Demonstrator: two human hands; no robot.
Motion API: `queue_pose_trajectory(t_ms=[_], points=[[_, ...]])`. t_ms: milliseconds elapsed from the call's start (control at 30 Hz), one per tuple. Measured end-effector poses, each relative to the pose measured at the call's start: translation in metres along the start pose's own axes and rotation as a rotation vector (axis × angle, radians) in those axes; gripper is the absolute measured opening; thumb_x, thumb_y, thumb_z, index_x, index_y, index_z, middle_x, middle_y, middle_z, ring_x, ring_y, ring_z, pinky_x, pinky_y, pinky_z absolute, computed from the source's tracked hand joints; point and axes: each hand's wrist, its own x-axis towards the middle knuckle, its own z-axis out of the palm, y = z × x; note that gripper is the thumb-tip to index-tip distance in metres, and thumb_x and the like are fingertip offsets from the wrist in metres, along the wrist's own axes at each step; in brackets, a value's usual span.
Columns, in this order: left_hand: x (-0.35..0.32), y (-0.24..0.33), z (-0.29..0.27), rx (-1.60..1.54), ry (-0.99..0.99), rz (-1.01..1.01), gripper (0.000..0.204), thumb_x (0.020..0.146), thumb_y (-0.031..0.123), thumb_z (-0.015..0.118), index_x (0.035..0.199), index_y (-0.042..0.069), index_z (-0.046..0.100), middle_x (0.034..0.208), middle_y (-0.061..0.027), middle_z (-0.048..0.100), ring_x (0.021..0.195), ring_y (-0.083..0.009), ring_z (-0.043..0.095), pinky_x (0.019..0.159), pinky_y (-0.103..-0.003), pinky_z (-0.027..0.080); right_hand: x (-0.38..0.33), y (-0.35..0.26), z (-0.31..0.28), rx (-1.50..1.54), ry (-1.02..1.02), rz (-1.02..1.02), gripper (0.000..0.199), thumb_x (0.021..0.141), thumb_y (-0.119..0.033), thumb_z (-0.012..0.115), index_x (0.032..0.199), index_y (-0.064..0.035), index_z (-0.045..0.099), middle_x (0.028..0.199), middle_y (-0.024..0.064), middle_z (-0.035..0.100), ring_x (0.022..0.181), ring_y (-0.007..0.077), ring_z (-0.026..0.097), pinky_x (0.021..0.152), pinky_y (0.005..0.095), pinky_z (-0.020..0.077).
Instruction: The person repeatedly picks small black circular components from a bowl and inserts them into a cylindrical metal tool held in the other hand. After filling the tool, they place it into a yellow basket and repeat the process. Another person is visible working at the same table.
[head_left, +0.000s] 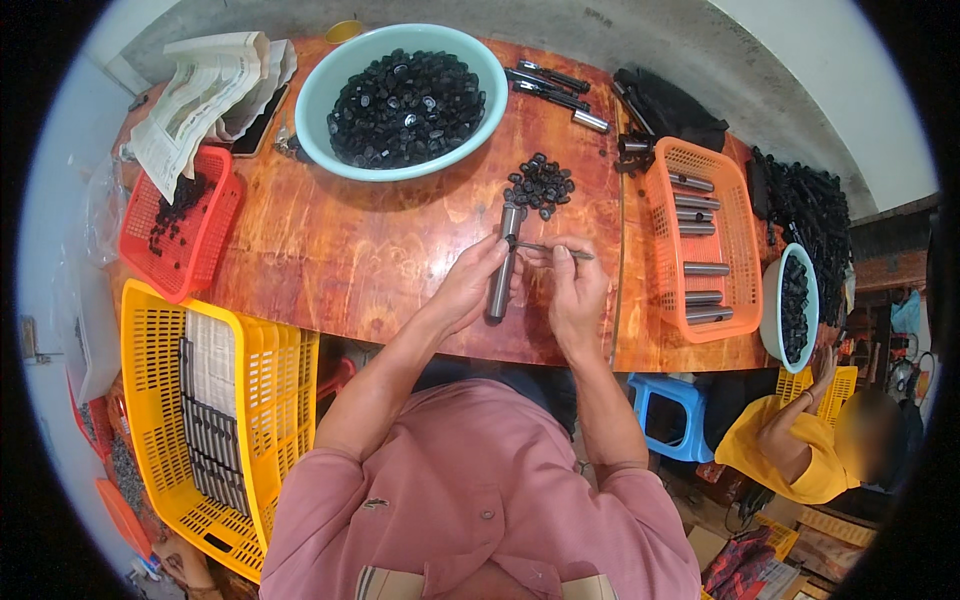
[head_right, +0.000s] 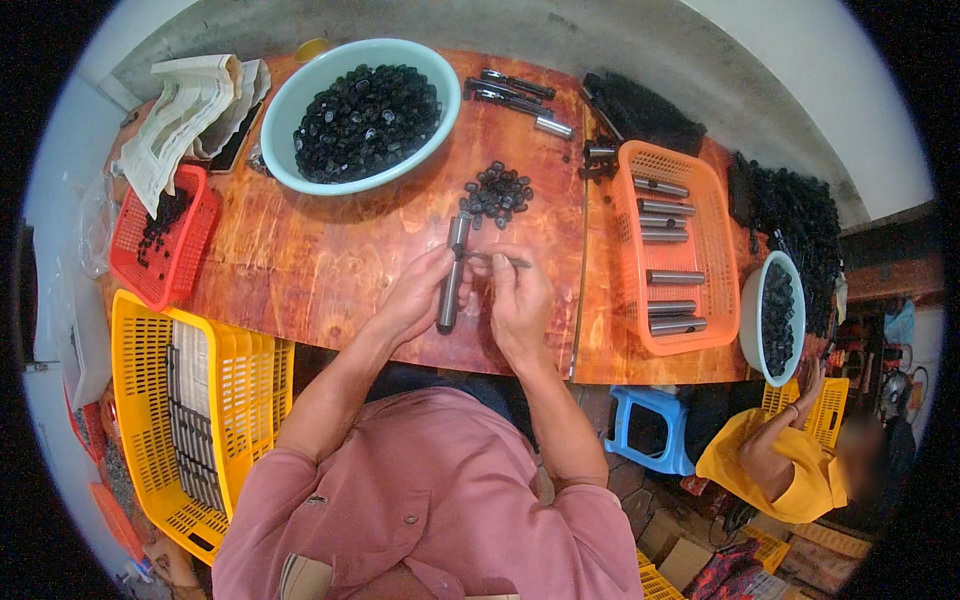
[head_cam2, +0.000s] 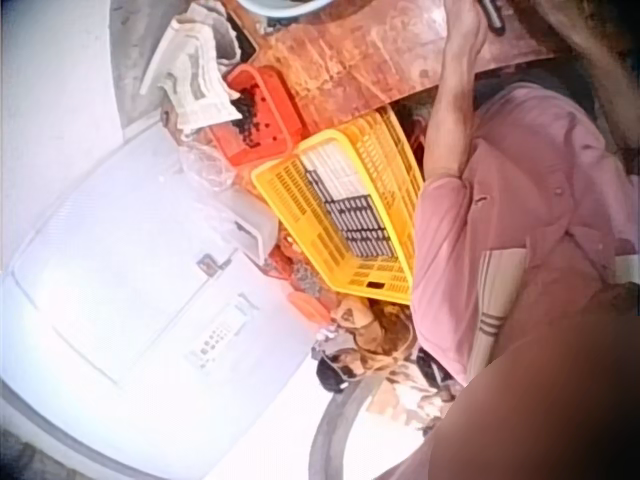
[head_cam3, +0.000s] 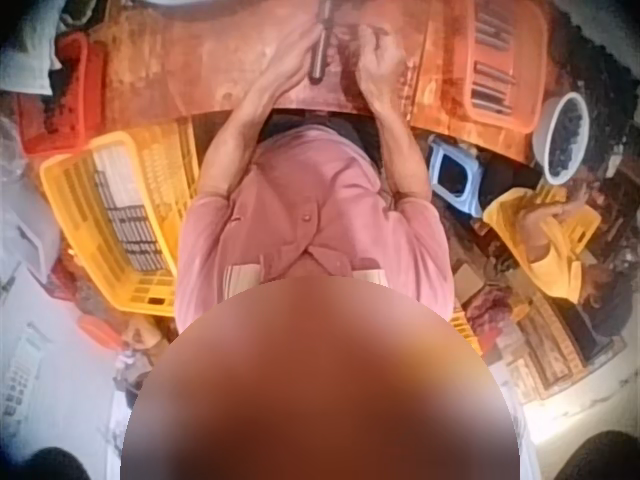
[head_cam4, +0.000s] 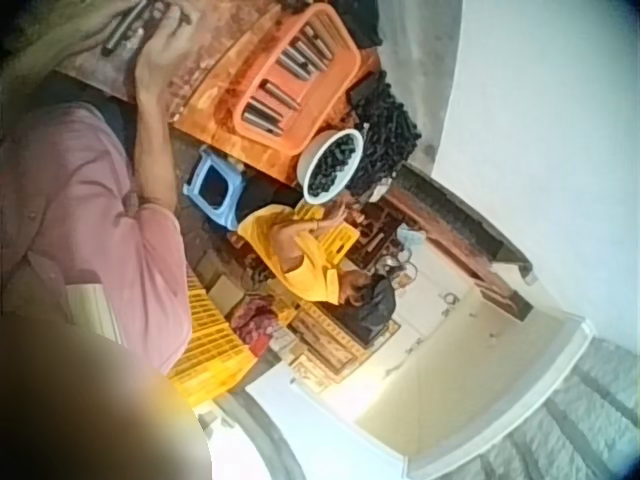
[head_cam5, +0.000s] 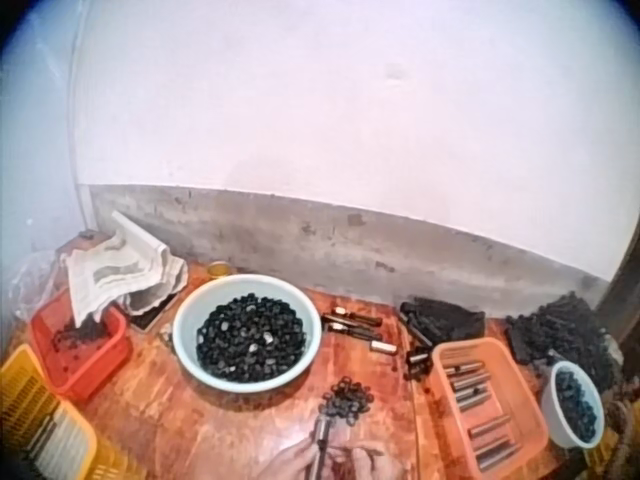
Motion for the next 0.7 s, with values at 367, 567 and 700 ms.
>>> queue_pose_trajectory(t_ms=[367,567,700], points=[[0.000,0.002,0.001,0.006,-0.034,0.015,0.033,0.113,0.030,0.044,0.129,0.003,0.057,0.094,-0.0038,0.062,0.075,-0.0127,0.061,0.065,-0.027,0.053,-0.003,0.014,0.008,-0.022,0.034,-0.143,0.016,0.109,-0.006,0.050,0.110,0.0041,0.062,0.094,0.0129,0.072,0.083,0.0184,0.073,0.072,0.0295,0.0580],[-0.001,0.003,0.000,-0.036,-0.037,0.002,0.032,0.113,0.030,0.044,0.128,0.005,0.057,0.095,-0.0038,0.062,0.076,-0.0125,0.062,0.066,-0.028,0.054,-0.006,0.001,0.013,-0.048,0.017,-0.192,0.013,0.109,-0.002,0.049,0.111,0.0047,0.060,0.092,0.0130,0.070,0.074,0.0162,0.069,0.066,0.0292,0.0574],[-0.002,0.002,0.001,-0.050,-0.035,0.017,0.030,0.113,0.030,0.045,0.127,0.005,0.056,0.095,-0.0042,0.062,0.076,-0.0132,0.062,0.067,-0.029,0.054,-0.007,-0.007,0.013,-0.036,0.004,-0.162,0.013,0.109,-0.003,0.049,0.111,0.0046,0.060,0.092,0.0127,0.070,0.076,0.0169,0.071,0.067,0.0297,0.0580]])
